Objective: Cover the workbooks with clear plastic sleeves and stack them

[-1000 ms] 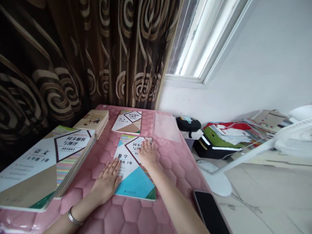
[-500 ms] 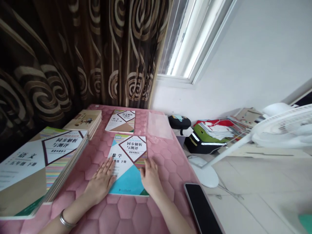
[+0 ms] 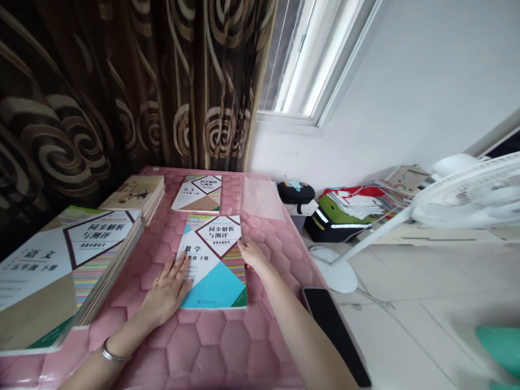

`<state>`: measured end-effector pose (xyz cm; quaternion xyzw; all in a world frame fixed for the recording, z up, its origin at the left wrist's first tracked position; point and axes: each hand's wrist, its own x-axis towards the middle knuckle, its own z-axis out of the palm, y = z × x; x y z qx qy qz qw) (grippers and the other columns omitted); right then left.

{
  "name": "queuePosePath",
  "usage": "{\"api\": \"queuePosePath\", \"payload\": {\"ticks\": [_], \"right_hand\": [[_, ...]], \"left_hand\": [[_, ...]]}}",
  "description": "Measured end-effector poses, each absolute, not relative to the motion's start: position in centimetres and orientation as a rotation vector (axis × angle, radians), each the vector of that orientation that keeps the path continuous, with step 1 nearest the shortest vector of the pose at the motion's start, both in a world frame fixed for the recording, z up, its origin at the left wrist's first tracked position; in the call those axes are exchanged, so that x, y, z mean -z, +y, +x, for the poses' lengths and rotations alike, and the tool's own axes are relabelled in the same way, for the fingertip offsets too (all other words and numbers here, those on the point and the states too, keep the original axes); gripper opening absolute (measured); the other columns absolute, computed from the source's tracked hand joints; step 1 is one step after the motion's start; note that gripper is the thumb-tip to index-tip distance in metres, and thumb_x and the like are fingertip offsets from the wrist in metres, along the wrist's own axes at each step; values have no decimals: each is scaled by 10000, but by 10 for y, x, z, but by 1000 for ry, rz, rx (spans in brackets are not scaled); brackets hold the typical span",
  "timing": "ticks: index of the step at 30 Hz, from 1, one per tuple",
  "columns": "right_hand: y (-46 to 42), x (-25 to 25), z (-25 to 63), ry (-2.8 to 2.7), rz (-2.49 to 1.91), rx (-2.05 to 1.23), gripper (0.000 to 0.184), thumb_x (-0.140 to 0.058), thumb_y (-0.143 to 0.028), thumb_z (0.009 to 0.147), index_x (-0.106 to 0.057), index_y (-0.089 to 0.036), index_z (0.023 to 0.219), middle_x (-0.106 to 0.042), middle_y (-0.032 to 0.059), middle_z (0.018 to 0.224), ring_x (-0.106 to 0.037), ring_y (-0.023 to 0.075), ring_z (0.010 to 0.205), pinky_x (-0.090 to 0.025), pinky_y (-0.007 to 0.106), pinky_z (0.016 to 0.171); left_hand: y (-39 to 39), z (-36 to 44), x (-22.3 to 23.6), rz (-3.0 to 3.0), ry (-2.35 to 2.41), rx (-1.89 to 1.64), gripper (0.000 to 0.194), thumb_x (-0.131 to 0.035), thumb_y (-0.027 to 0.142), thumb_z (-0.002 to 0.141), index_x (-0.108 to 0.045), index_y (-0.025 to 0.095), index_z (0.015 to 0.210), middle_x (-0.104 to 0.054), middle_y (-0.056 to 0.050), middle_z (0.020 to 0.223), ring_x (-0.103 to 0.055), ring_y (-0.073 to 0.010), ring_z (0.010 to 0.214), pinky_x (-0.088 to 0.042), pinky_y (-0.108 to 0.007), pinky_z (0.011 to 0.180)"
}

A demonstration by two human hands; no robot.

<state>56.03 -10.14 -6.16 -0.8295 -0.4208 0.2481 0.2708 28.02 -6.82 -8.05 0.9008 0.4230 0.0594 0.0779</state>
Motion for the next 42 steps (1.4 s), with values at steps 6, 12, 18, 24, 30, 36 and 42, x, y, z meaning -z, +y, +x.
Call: {"api": "queuePosePath", "payload": {"ticks": [6,12,18,24,30,36,42], "right_hand": [[-108,63,540,-1256,-2328,-439,476,-242,-387,996,-634,-141,1108,-706,141,1030,-652,246,993,-443,296,814],[-108,61,535,-1432,-2375,-98,503,-184,-382,1006,-621,-148,1094,-720,115,938,-679,235,860,-439,282,717],[-75,51,554,-1440,-2432,-111,473,-191,-336,1010,-571,-137,1210,-715,121,1038,-672,222,944,-451,283,770],[-53,56,564,-1431,-2509,-173,441,-262,-349,997,-634,-133,1093,-722,148,989,-688,246,913,-463,304,726],[-42,58,562,-1391,-2525,-159,453,-236,-358,1002,-609,-135,1127,-716,154,997,-689,234,915,-467,307,742],[-37,57,564,-1369,-2541,-128,416,-289,-347,990,-618,-120,1104,-705,164,985,-682,246,911,-479,315,753],[-71,50,543,-1554,-2357,99,416,-398,-346,951,-544,-157,1292,-486,177,1374,-447,307,1269,-369,431,1035]], "left_hand": [[-64,274,90,2704,1197,-287,536,-293,396,972,-273,252,1488,-228,-35,1567,-205,-255,1441,-357,-455,1097],[-59,277,99,2784,1247,-392,536,-314,369,966,-289,236,1485,-250,-47,1560,-254,-243,1427,-360,-430,1104],[-34,301,83,2822,1285,-328,520,-361,340,943,-365,241,1454,-274,-26,1544,-288,-250,1413,-257,-484,1156],[-29,314,77,2748,1391,-231,527,-325,350,949,-353,223,1459,-243,-19,1546,-268,-261,1419,-187,-531,1170],[-13,317,72,2722,1376,-201,522,-334,347,946,-344,269,1462,-237,14,1551,-218,-241,1439,-162,-523,1176],[-9,322,71,2691,1410,-228,524,-315,340,951,-341,235,1464,-240,-5,1555,-224,-235,1438,-143,-520,1177],[-8,322,77,2660,1394,-247,529,-316,347,949,-334,241,1467,-241,-8,1560,-209,-243,1443,-125,-537,1175]]}}
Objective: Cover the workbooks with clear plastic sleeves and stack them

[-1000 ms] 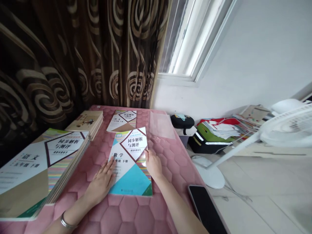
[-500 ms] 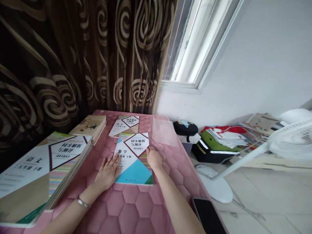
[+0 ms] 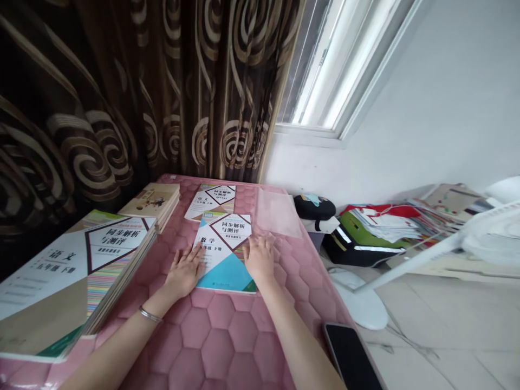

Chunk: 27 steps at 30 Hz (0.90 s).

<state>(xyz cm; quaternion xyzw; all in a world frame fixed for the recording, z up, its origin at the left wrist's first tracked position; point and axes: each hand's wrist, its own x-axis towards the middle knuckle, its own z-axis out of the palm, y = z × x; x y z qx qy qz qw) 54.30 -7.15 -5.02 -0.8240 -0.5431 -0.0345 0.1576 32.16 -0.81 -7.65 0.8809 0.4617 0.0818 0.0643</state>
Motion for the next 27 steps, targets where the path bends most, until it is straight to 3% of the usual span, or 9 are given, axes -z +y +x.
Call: {"api": "queuePosePath", "payload": {"ticks": [3,7,10,13,15,18,21,27], "right_hand": [[-100,57,517,-1899,-2073,-55,433,-418,-440,940,-570,-239,1292,-405,97,1473,-364,294,1342,-306,470,1098],[-129,69,499,-2125,-1862,-310,567,-544,-471,869,-460,-282,1397,-312,61,1539,-193,296,1433,-201,531,1145],[-139,71,516,-1951,-1802,-385,539,-605,-444,821,-533,-291,1333,-351,66,1517,-277,289,1402,-302,490,1112],[-144,70,545,-1560,-1834,-409,372,-527,-428,853,-646,-244,1154,-562,105,1311,-547,246,1175,-475,399,960],[-147,69,561,-1307,-1943,-449,315,-477,-408,867,-675,-202,999,-670,106,1074,-641,220,968,-527,349,842],[-150,66,569,-1093,-2084,-685,270,-470,-392,862,-649,-190,857,-694,65,802,-670,196,755,-543,280,637],[-150,66,563,-1021,-2119,-890,272,-474,-416,865,-609,-196,780,-669,26,677,-651,155,610,-480,210,474],[-145,74,558,-1046,-2151,-867,308,-514,-479,845,-585,-199,737,-614,-11,555,-600,122,523,-404,178,435]], "left_hand": [[-7,323,74,2641,1378,-231,531,-322,342,950,-326,240,1470,-244,-12,1562,-200,-256,1444,-114,-553,1169],[-7,318,68,2605,1305,-224,518,-344,368,954,-346,255,1460,-249,-18,1570,-175,-273,1448,-123,-549,1162],[-10,304,64,2563,1281,-289,489,-448,338,918,-446,264,1401,-326,-69,1537,-325,-295,1376,-265,-516,1114],[-17,289,60,2480,1389,-418,382,-513,231,872,-600,220,1244,-554,-130,1310,-525,-266,1181,-396,-442,1017],[-23,283,57,2394,1423,-440,319,-500,191,874,-627,186,1167,-643,-122,1126,-608,-227,1036,-455,-369,933],[-31,283,53,2299,1472,-313,324,-491,183,886,-567,164,1200,-685,-105,1008,-664,-216,900,-491,-316,793],[-32,289,51,2271,1569,-191,327,-496,184,890,-522,132,1212,-687,-139,1033,-673,-252,935,-482,-324,773],[-23,293,56,2104,1540,-342,343,-530,166,875,-475,105,1208,-693,-150,1022,-678,-244,957,-472,-307,793]]}}
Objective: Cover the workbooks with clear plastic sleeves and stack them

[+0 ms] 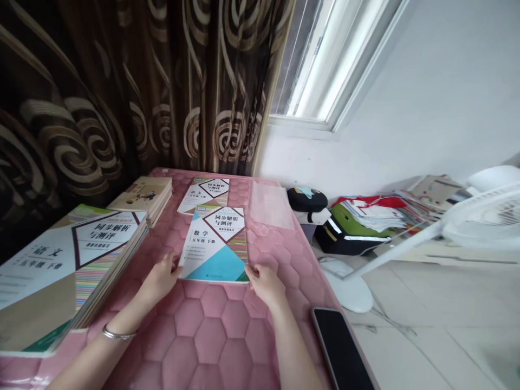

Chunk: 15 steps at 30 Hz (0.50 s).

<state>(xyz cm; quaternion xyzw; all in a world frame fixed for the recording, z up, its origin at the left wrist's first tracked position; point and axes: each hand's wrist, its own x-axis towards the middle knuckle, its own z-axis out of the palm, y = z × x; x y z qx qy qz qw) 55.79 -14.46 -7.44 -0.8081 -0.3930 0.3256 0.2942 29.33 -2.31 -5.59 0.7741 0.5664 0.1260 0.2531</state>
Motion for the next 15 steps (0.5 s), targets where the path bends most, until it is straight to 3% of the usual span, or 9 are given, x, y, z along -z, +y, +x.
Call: {"api": "queuePosePath", "payload": {"ticks": [4,7,15], "right_hand": [[-144,76,559,-992,-2052,-890,252,-510,-432,834,-608,-201,816,-622,-12,596,-603,127,551,-407,179,419],[-144,77,560,-980,-2036,-931,239,-522,-411,811,-613,-194,776,-584,-27,542,-562,113,506,-409,179,420],[-147,78,561,-1108,-2052,-844,209,-564,-380,761,-614,-182,716,-622,-18,579,-559,106,527,-369,177,439]], "left_hand": [[-19,290,60,1845,1485,-444,367,-542,139,860,-422,117,1206,-693,-56,833,-690,-168,683,-489,-257,671],[-17,288,63,1698,1419,-505,268,-534,116,858,-431,161,1101,-638,23,733,-635,-116,507,-489,-229,593],[-14,287,71,1506,1295,-553,220,-466,38,862,-368,229,910,-524,100,618,-588,-86,434,-476,-185,472]]}}
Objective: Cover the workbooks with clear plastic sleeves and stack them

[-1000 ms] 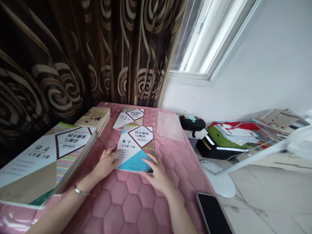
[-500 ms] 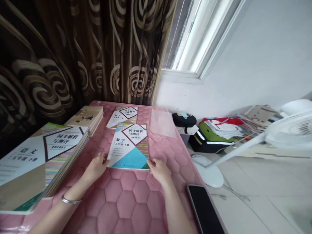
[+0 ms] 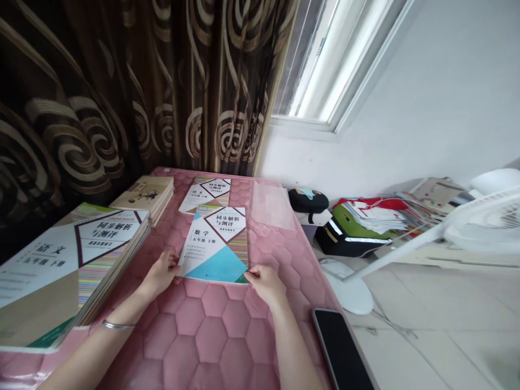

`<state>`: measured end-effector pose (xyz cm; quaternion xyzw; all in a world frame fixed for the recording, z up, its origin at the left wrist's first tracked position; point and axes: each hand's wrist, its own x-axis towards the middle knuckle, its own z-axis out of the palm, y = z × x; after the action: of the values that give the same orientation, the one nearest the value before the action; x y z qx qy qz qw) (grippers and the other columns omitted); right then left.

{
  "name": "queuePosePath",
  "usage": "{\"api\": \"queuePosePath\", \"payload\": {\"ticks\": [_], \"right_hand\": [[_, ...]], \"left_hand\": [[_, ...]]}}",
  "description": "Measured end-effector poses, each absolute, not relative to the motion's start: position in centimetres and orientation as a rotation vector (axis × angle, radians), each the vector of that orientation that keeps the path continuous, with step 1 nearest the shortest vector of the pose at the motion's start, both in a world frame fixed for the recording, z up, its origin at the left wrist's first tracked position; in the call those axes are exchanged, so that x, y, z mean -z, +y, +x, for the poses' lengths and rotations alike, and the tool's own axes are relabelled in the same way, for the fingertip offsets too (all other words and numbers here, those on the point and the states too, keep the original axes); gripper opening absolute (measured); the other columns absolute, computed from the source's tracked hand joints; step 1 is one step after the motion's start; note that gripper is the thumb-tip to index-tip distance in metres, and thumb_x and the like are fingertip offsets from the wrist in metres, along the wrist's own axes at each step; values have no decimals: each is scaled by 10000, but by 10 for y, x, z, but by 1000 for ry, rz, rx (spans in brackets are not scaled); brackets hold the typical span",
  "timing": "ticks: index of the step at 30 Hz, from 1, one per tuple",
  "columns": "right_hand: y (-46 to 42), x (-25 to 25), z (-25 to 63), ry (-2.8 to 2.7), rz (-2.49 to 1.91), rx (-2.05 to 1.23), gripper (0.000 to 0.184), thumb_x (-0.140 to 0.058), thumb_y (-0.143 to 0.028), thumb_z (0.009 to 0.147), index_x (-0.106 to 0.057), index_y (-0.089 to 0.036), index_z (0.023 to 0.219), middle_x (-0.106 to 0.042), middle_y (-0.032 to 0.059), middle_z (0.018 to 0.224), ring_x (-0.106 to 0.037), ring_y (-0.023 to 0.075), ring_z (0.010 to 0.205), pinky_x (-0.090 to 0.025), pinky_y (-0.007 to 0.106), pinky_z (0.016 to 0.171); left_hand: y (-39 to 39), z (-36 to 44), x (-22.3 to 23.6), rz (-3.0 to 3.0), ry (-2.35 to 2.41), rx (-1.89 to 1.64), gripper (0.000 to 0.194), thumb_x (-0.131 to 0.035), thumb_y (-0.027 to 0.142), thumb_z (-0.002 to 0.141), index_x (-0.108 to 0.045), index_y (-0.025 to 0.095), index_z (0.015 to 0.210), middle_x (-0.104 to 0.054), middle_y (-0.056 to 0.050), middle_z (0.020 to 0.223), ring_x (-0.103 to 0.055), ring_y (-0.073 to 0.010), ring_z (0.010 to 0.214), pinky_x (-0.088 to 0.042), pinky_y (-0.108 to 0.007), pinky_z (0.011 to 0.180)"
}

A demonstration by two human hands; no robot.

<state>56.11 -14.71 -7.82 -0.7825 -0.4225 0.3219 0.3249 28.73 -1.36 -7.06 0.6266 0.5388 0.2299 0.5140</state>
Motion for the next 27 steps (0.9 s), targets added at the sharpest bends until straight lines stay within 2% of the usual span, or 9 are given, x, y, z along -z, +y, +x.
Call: {"api": "queuePosePath", "payload": {"ticks": [5,12,17,20,23,27], "right_hand": [[-146,70,557,-938,-1980,-978,173,-605,-345,732,-611,-184,795,-612,-39,583,-532,92,468,-357,169,391],[-139,73,557,-885,-1932,-1051,227,-537,-389,819,-604,-174,794,-544,-53,527,-495,82,412,-352,172,365],[-140,82,560,-1064,-2080,-804,266,-560,-447,811,-651,-199,841,-684,12,713,-656,148,660,-453,197,504],[-141,84,560,-1126,-2162,-666,285,-535,-467,827,-664,-214,810,-716,32,776,-680,172,755,-474,215,573],[-141,83,559,-1073,-2177,-653,298,-508,-469,846,-653,-209,879,-712,32,778,-678,164,711,-470,214,553],[-139,77,555,-984,-2104,-798,304,-481,-452,865,-632,-193,917,-694,29,762,-653,148,610,-439,208,474]], "left_hand": [[-17,288,68,1487,1309,-573,226,-481,32,850,-374,230,867,-520,97,633,-579,-75,433,-476,-177,459],[-15,286,71,1523,1305,-551,208,-523,61,836,-397,224,867,-543,87,655,-587,-76,432,-462,-173,442],[-17,286,69,1567,1342,-544,196,-519,73,838,-397,221,877,-573,76,668,-605,-84,462,-467,-178,458],[-18,287,68,1578,1356,-544,184,-498,72,844,-395,219,884,-588,67,683,-614,-88,471,-476,-183,468],[-19,287,69,1574,1343,-557,175,-456,64,859,-383,221,888,-581,65,686,-616,-89,474,-472,-178,454],[-19,287,69,1583,1347,-562,181,-470,68,850,-386,225,886,-584,68,679,-612,-92,469,-473,-184,457]]}}
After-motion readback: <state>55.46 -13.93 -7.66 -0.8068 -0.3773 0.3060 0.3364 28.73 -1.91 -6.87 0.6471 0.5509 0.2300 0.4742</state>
